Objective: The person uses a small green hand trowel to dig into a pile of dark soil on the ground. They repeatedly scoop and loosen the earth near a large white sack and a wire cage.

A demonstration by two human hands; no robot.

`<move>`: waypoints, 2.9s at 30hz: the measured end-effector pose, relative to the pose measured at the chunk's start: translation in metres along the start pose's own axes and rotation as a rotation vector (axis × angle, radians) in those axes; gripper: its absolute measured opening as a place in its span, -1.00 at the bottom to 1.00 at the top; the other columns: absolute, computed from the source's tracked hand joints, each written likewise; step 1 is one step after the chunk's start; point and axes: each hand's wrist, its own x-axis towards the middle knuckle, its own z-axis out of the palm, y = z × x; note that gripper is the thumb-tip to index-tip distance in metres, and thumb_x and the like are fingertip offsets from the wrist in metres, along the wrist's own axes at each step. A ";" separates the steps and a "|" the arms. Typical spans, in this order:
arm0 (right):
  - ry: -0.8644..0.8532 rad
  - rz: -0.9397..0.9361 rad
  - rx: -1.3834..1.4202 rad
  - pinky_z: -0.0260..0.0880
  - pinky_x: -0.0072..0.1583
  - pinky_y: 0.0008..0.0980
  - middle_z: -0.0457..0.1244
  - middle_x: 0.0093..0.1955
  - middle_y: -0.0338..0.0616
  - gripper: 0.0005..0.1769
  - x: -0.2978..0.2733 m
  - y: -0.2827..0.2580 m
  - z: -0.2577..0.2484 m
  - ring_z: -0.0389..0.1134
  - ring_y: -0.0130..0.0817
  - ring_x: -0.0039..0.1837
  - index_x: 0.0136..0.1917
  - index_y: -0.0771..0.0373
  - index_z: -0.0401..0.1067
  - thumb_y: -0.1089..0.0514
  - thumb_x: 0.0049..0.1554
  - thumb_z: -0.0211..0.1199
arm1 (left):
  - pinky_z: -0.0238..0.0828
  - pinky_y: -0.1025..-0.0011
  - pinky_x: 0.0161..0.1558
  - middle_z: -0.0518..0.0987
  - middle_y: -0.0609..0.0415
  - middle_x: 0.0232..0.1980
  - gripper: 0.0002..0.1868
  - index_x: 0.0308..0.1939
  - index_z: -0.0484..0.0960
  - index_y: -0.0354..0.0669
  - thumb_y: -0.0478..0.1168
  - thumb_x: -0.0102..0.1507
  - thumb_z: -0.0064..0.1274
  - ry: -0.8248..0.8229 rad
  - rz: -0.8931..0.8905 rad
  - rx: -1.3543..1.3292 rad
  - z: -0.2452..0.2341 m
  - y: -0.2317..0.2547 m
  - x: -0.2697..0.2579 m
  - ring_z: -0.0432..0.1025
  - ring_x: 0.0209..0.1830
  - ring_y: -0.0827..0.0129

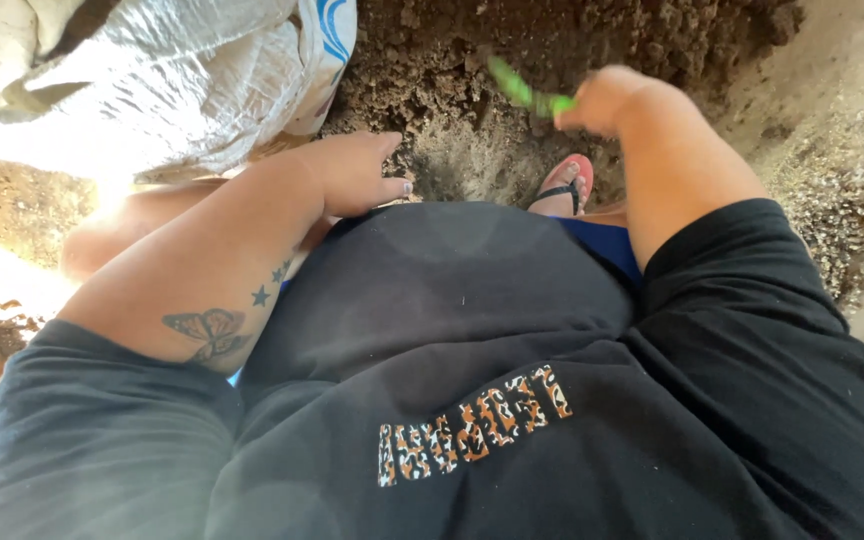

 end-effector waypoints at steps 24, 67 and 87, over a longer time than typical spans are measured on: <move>0.401 -0.002 0.592 0.23 -0.25 0.02 0.23 -0.32 0.04 -0.39 -0.003 0.036 -0.013 0.19 -0.11 -0.33 0.38 0.39 0.34 -0.24 0.49 0.13 | 0.17 0.11 0.45 0.14 -0.03 0.63 -0.21 0.64 -0.06 -0.09 0.10 0.41 -0.19 -0.009 -0.036 -0.018 -0.001 0.003 0.004 0.17 0.56 0.04; 0.214 0.072 -0.025 0.46 0.11 0.08 0.34 0.34 0.07 -0.43 0.039 0.012 0.017 0.41 0.14 0.23 0.34 0.35 0.49 -0.18 0.40 0.08 | -0.04 0.14 0.55 -0.03 -0.01 0.69 -0.17 0.66 -0.14 -0.07 0.12 0.40 -0.24 -0.021 -0.024 -0.010 -0.002 0.001 0.005 -0.02 0.65 0.11; 0.309 -0.081 -0.168 0.34 0.30 0.20 0.20 0.52 0.13 -0.32 0.043 0.047 0.034 0.26 0.23 0.43 0.54 0.36 0.30 -0.16 0.36 0.08 | 0.05 0.10 0.51 0.08 -0.02 0.66 -0.18 0.65 -0.08 -0.08 0.10 0.40 -0.19 0.026 -0.020 0.004 0.010 0.007 -0.009 0.08 0.60 0.06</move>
